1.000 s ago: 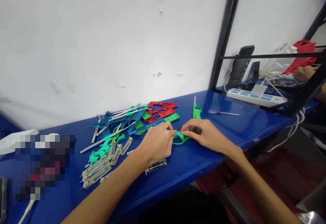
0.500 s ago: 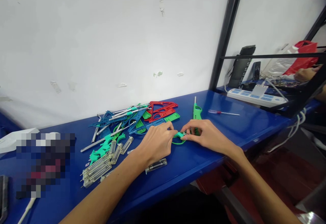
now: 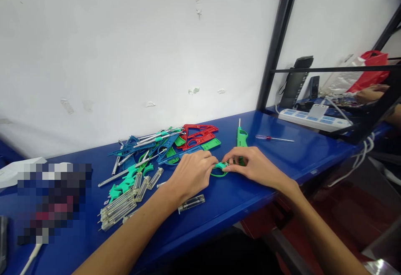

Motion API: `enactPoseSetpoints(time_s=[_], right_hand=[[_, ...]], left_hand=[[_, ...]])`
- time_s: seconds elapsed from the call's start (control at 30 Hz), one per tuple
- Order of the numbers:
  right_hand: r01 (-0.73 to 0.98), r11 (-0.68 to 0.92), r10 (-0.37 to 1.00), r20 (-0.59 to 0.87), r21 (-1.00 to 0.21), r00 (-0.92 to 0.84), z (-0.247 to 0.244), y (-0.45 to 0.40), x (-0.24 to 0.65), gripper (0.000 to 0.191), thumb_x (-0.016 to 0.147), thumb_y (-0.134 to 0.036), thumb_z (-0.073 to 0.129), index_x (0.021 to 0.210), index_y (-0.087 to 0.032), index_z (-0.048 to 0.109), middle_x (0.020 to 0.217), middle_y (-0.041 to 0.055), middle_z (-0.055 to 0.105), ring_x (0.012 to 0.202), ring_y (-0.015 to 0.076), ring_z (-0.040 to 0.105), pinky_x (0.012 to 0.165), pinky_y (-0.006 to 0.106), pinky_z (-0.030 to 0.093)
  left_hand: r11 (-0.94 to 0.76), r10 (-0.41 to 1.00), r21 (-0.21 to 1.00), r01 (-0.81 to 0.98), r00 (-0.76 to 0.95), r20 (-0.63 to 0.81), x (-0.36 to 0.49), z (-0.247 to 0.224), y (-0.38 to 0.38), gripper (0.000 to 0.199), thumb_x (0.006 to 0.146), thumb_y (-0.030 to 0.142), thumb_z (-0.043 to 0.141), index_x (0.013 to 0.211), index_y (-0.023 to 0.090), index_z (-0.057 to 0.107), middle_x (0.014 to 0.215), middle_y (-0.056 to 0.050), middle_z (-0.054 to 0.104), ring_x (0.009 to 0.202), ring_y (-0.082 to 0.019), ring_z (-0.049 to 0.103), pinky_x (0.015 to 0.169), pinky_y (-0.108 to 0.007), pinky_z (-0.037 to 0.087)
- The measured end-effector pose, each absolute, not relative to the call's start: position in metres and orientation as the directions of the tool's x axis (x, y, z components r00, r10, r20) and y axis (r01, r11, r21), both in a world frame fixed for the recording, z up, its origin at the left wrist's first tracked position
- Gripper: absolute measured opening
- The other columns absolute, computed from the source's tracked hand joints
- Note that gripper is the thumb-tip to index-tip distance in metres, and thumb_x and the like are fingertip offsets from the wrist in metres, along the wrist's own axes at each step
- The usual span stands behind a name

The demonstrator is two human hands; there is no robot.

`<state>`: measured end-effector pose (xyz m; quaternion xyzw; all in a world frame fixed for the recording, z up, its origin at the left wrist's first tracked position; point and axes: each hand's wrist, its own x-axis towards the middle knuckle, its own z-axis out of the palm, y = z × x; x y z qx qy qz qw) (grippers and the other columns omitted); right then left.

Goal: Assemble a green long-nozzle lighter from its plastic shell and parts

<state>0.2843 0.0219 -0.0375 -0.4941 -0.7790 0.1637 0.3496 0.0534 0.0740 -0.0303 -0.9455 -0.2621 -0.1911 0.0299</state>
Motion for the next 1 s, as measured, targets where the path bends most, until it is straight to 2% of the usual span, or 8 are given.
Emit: enactPoseSetpoints(time_s=[0.63, 0.83, 1.0], right_hand=[[0.665, 0.462, 0.882, 0.379, -0.587, -0.279, -0.0393, 0.0233, 0.2853, 0.022, 0.094, -0.043, 0.076, 0.098, -0.022, 0.076, 0.083, -0.0022, 0.071, 0.073, 0.0144, 0.063, 0.070, 0.029, 0.046], [0.672, 0.466, 0.880, 0.379, -0.576, -0.286, -0.0385, 0.0231, 0.2848, 0.025, 0.094, -0.045, 0.075, 0.099, -0.021, 0.077, 0.084, -0.0008, 0.071, 0.074, 0.0147, 0.063, 0.070, 0.030, 0.047], [0.669, 0.474, 0.875, 0.389, -0.572, -0.288, -0.0366, 0.0209, 0.2856, 0.038, 0.108, -0.047, 0.051, 0.099, -0.018, 0.073, 0.093, 0.0030, 0.073, 0.083, 0.0166, 0.067, 0.080, 0.034, 0.052]], left_hand=[[-0.848, 0.506, 0.030, 0.529, 0.793, 0.339, 0.0547, -0.0318, 0.0753, 0.026, 0.101, 0.013, 0.050, 0.106, 0.022, 0.074, 0.105, -0.004, 0.074, 0.096, -0.021, 0.072, 0.073, -0.028, 0.053], [-0.853, 0.498, 0.029, 0.521, 0.797, 0.343, 0.0548, -0.0318, 0.0749, 0.025, 0.100, 0.014, 0.050, 0.102, 0.021, 0.074, 0.102, -0.004, 0.073, 0.091, -0.021, 0.070, 0.073, -0.031, 0.053], [-0.858, 0.489, 0.033, 0.512, 0.797, 0.355, 0.0541, -0.0312, 0.0730, 0.023, 0.099, 0.017, 0.052, 0.100, 0.021, 0.074, 0.102, -0.004, 0.071, 0.089, -0.020, 0.069, 0.071, -0.031, 0.051]])
